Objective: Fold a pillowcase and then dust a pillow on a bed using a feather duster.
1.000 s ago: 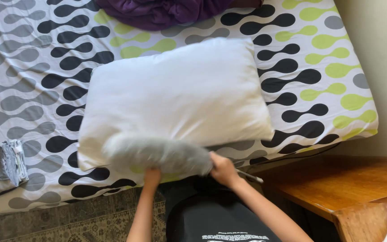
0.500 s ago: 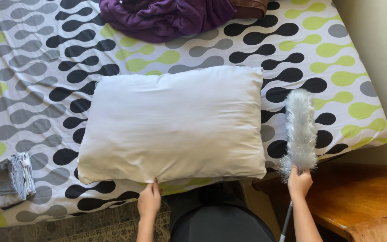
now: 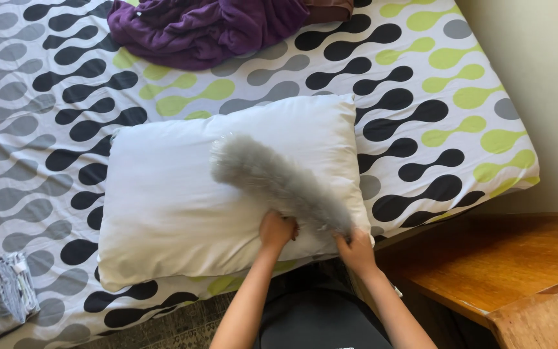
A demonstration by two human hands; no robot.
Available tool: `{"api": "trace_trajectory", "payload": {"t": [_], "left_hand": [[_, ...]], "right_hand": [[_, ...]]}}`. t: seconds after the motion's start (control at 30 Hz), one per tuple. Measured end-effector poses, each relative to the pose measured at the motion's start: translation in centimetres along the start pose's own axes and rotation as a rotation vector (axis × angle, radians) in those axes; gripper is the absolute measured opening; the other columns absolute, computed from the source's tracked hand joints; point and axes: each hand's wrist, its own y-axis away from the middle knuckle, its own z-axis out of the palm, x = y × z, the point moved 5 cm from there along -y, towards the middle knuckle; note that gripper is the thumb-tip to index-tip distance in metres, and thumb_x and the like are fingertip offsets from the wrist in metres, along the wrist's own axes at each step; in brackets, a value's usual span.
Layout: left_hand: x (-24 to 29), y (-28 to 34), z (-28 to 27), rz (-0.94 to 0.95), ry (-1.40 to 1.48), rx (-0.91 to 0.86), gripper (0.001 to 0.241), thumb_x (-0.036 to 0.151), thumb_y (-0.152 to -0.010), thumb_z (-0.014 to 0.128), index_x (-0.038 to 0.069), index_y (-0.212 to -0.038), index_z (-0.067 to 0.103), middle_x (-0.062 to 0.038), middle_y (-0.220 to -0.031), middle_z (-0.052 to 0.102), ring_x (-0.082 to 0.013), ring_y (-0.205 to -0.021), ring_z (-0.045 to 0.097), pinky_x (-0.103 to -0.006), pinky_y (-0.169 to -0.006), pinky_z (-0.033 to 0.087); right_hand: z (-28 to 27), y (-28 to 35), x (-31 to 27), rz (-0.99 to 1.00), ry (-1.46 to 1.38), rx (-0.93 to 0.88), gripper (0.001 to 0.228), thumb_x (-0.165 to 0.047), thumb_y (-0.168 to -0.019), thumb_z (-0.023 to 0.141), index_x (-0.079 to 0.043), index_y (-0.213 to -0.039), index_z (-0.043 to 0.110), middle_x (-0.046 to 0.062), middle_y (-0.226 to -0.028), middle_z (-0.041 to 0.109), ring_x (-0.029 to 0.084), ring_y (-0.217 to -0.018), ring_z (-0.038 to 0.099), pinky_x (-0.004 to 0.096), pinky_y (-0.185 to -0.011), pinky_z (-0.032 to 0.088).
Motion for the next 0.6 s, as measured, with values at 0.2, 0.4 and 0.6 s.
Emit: {"api": "trace_trajectory", "payload": {"t": [0.2, 0.4, 0.6], "left_hand": [[0.4, -0.8, -0.3, -0.113, 0.432, -0.164, 0.048, 0.032, -0.095, 0.067, -0.002, -0.061, 0.067, -0.015, -0.058, 0.07, -0.0208, -0.045, 0.068, -0.0336, -0.048, 0.056], [-3.4, -3.2, 2.5, -0.208, 0.578, -0.248, 0.054, 0.04, -0.09, 0.077, -0.005, -0.063, 0.063, -0.018, -0.059, 0.069, -0.0225, -0.047, 0.068, -0.035, -0.047, 0.058], [-5.0, -4.6, 2.7, -0.319, 0.49, -0.383, 0.056, 0.047, -0.089, 0.075, -0.003, -0.066, 0.065, -0.017, -0.062, 0.072, -0.0215, -0.049, 0.07, -0.0326, -0.05, 0.058]], "right_hand": [[1.3, -4.2, 7.3, 0.397, 0.109, -0.185, 0.031, -0.026, -0.089, 0.067, -0.002, -0.105, 0.076, 0.015, -0.078, 0.075, 0.024, -0.064, 0.067, 0.037, -0.06, 0.051], [-3.1, -7.6, 21.7, 0.748, 0.116, -0.005, 0.066, -0.054, -0.1, 0.062, 0.011, -0.096, 0.076, 0.019, -0.074, 0.068, 0.024, -0.067, 0.061, 0.038, -0.068, 0.052], [-6.6, -9.1, 20.4, 0.926, 0.066, 0.455, 0.057, -0.051, -0.096, 0.064, 0.006, -0.096, 0.066, 0.014, -0.071, 0.064, 0.029, -0.057, 0.061, 0.045, -0.058, 0.049]]}}
